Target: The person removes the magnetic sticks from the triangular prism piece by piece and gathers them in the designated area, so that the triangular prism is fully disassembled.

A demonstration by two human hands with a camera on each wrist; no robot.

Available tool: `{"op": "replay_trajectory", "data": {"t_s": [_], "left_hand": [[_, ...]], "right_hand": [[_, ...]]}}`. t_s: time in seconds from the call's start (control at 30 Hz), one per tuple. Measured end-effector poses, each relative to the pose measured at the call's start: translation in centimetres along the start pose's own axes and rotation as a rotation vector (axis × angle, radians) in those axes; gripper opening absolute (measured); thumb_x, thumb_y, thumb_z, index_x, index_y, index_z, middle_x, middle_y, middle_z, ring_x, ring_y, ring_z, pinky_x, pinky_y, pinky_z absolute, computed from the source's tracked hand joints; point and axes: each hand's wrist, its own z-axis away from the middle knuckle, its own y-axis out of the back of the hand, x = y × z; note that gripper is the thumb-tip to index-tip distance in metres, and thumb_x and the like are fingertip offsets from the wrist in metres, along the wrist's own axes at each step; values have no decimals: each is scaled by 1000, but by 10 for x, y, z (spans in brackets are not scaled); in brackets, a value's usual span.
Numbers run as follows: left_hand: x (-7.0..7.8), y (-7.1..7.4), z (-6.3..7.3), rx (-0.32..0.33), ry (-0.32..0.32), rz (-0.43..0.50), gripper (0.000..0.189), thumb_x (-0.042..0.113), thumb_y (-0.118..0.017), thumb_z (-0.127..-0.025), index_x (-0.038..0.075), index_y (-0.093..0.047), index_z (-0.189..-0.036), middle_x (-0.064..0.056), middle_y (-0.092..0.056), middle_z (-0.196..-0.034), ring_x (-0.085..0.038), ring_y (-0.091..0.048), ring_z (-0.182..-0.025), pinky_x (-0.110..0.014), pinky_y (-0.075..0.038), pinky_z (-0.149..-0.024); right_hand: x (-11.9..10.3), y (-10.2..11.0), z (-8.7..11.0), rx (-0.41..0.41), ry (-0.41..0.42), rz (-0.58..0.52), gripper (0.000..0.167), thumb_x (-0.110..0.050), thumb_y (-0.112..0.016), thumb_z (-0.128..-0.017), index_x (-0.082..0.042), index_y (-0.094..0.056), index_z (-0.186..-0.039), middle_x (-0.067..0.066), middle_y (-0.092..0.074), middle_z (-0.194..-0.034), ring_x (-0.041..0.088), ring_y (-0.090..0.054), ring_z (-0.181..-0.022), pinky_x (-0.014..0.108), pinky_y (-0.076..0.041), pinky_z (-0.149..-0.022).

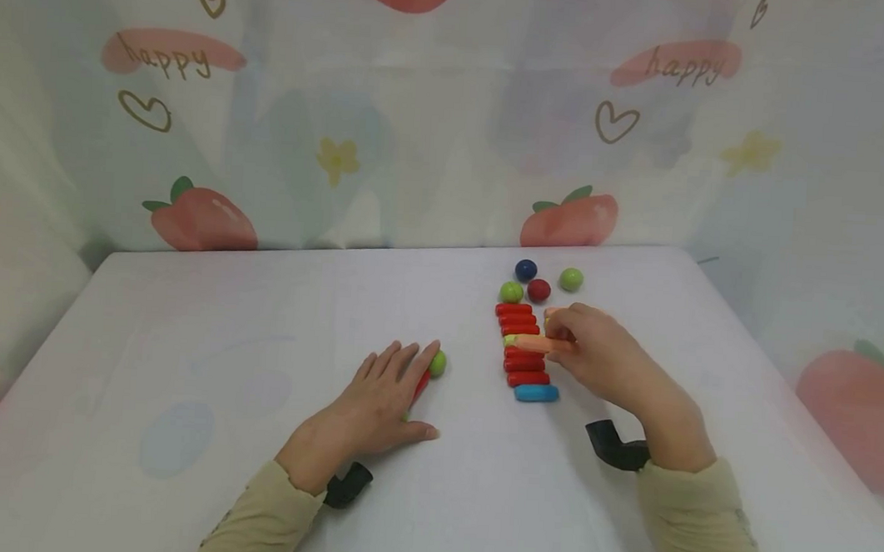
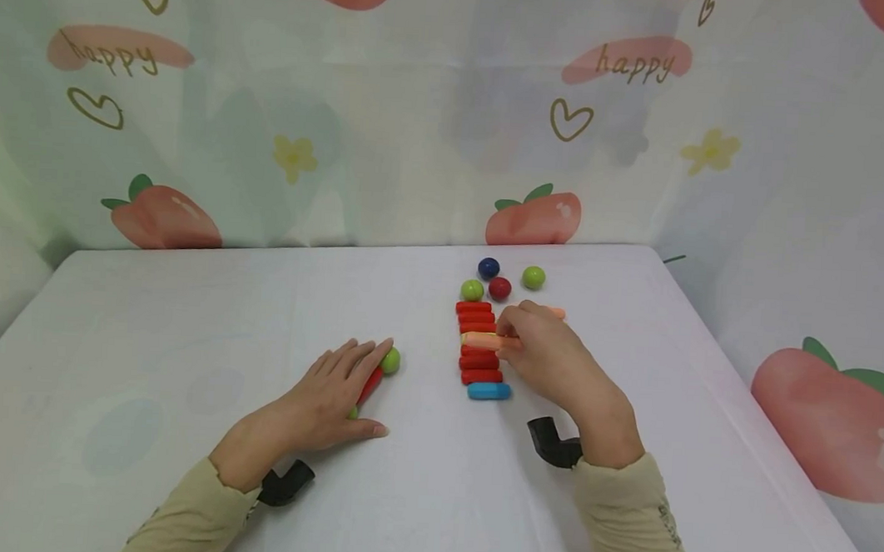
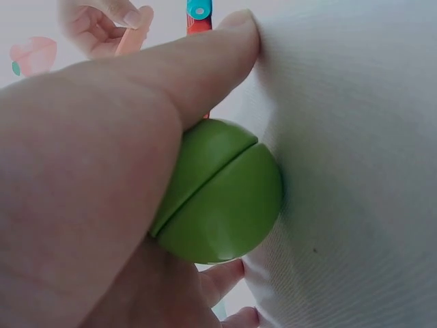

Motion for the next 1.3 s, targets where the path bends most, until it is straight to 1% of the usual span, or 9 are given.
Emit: {"op": "replay_trajectory", "data": {"t_s": [0.17, 0.4, 0.5, 0.63, 0.77, 0.93, 1.2, 1.3], "left_hand": [[-1, 0, 1, 3, -2, 4, 102, 49, -73, -86, 22, -9, -160, -15, -26, -161, -38, -18, -151, -59, -17, -121], [-1, -1, 1, 15, -13, 7, 101, 49, -73, -86, 20, -10, -160, -16, -27, -160, -40, -20, -151, -60, -18, -121], [-1, -1, 1, 17, -13, 4, 101, 49, -73, -86, 20, -10, -160, -16, -27, -159, -40, -20, -151, -60, -19, -121], [-1, -1, 2, 24, -18, -4, 101, 49, -73, -86, 20, -11, -160, -16, -28, -159, -40, -20, -150, -60, -20, -120], [-1, -1, 2, 27, -24, -3, 101, 49, -73, -86, 20, -11, -160, -17, -28, -159, -41, -21, -150, -61, -20, -120], [-1, -1, 1, 27, -19, -8, 101, 49, -73, -86, 20, -11, -160, -17, -28, -159, -40, -21, -150, -60, -20, -120], [-1, -1, 1, 19, -16, -5, 101, 49, -73, -86, 21, -10, -160, -16, -27, -160, -39, -19, -151, -60, -19, -121], [-1, -1, 1, 22, -16, -8, 100, 49, -73, -86, 21, -10, -160, -16, -27, -159, -40, -20, -151, -60, -19, -121]], "right_hand": [[6, 1, -1, 6, -36, 6, 26, -10, -77, -86, -2, -65, -108, 12, -64, -99, 26, -57, -91, 33, -58, -69], [16, 1, -2, 17, -63, 34, 20, -8, -76, -85, -2, -64, -101, 12, -61, -92, 25, -55, -86, 30, -53, -66], [20, 0, -2, 9, -86, 54, 20, -9, -76, -86, -2, -64, -100, 12, -61, -93, 27, -55, -88, 34, -55, -70], [25, -1, -3, -9, -131, 58, 22, -10, -74, -88, -2, -63, -105, 14, -61, -97, 29, -55, -92, 38, -57, -75], [32, -2, -4, -15, -172, 60, 24, -12, -71, -90, 0, -62, -109, 15, -60, -98, 29, -55, -92, 37, -57, -73], [40, -5, -6, -21, -205, 68, 26, -15, -70, -91, 1, -62, -110, 16, -60, -98, 30, -55, -92, 38, -56, -74], [46, -13, -8, -24, -245, 67, 27, -14, -70, -91, 1, -62, -113, 20, -58, -106, 34, -53, -100, 46, -57, -83], [48, -16, -8, -19, -259, 61, 32, -14, -70, -91, 1, -62, -117, 21, -58, -109, 35, -53, -103, 47, -57, -85]]}}
